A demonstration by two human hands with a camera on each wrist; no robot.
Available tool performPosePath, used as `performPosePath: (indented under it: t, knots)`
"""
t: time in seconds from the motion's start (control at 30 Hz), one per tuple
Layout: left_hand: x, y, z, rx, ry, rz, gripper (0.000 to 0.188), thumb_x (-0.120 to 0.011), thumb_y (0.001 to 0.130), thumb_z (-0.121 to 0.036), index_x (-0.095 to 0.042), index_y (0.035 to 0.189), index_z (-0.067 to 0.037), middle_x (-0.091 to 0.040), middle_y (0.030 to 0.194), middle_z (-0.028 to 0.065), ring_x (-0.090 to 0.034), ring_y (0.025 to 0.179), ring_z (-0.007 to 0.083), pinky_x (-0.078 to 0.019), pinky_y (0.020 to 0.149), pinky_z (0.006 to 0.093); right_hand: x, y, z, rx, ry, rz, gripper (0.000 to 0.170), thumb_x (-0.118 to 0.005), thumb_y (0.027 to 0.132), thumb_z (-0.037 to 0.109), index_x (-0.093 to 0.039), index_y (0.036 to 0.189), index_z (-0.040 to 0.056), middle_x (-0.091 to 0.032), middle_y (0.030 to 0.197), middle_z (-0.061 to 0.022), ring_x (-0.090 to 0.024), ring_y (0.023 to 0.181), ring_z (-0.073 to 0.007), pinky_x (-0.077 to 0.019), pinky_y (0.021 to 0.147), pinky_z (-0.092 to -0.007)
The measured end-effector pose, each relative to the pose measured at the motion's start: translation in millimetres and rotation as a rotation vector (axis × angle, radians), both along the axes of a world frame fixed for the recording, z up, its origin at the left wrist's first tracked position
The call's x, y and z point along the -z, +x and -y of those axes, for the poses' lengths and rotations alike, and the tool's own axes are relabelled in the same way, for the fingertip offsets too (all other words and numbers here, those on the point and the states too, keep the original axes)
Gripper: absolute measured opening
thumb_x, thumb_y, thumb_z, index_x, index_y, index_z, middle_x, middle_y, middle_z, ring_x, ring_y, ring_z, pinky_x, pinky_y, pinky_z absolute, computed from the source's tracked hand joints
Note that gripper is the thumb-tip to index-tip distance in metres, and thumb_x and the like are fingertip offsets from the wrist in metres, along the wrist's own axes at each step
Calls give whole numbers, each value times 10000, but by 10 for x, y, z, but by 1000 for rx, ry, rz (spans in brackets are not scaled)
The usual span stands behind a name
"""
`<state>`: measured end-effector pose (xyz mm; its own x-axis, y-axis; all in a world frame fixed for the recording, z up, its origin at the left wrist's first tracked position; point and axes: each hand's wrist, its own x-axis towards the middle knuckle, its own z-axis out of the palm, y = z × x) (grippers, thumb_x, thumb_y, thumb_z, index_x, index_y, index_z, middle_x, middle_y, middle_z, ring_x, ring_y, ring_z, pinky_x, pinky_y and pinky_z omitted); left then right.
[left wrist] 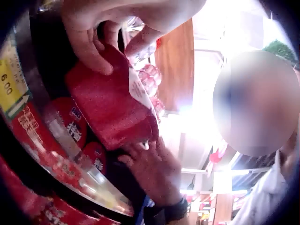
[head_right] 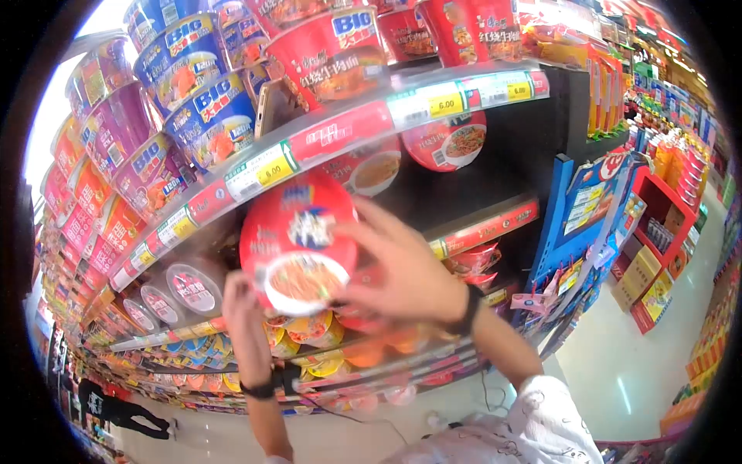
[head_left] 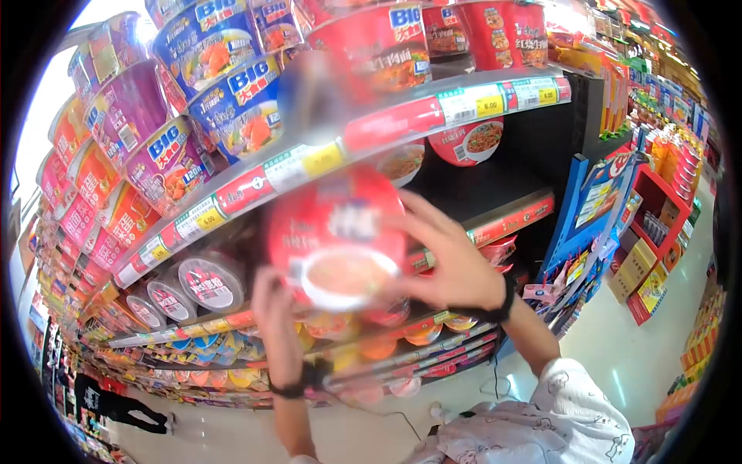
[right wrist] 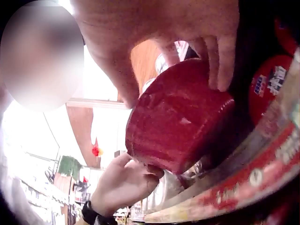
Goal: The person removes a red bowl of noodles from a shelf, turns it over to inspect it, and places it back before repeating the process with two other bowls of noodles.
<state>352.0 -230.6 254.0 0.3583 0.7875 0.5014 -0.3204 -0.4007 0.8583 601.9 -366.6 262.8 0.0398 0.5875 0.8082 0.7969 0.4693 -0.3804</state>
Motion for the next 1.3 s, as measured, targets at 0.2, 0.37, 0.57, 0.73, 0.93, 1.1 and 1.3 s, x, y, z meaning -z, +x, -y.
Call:
performPosePath:
  t: [0.2,0.37,0.57,0.73,0.93,1.1,1.3]
  knots:
    - [888,-597,1082,123,-93,-148,282,-718,860,-82,-664,1128,-13,-630,1055,51,-632,1025,184,-502,931,332,1028,-186,1065,-95,-236,-199,812,-979,692,249,-661,1428,119,-413,1641,-248,-477,1473,-427,-414,1192,-485]
    - [1628,-798,1830,259,-397,-278,354,-714,901,-104,-659,1240,-19,-654,1216,86,-620,1168,207,-484,1029,365,1664,-358,2055,9,-416,-341,726,-992,678,251,-732,1347,140,-545,1544,-237,-598,1354,-413,-499,1118,-462]
    - [2129,-296,2406,360,-455,-186,453,-707,893,-210,-585,1272,7,-679,1169,108,-653,1050,183,-502,919,308,1914,-553,3127,190,-379,-505,654,-960,697,240,-758,1314,154,-589,1487,-240,-630,1309,-406,-539,1066,-460]
    - [2611,159,2532,522,-433,-267,543,-700,953,-178,-521,1427,14,-663,1226,106,-637,1163,185,-489,995,322,1892,-713,3984,471,-359,-410,674,-893,713,202,-725,1365,197,-557,1531,-225,-618,1309,-403,-536,1054,-474]
    - [2046,721,3476,755,-466,-530,644,-695,1004,-197,-402,1549,-20,-680,1262,114,-664,1154,181,-489,1028,338,1823,-950,4882,754,-276,-526,597,-961,650,207,-790,1221,167,-588,1499,-208,-650,1259,-382,-541,1043,-442]
    - [2025,1120,4086,843,-453,-601,499,-650,1019,-129,-512,1489,-34,-664,1376,154,-631,1269,223,-488,1063,349,1998,-862,5367,891,-257,-652,588,-971,646,167,-793,1206,155,-614,1465,-213,-643,1275,-368,-535,1045,-439]
    - [2327,1934,4207,1060,-401,-637,457,-662,1019,-108,-530,1450,-30,-678,1309,123,-662,1166,184,-522,972,319,2082,-456,5660,1083,-317,-642,618,-974,622,160,-796,1214,160,-609,1482,-204,-637,1281,-372,-539,1038,-437]
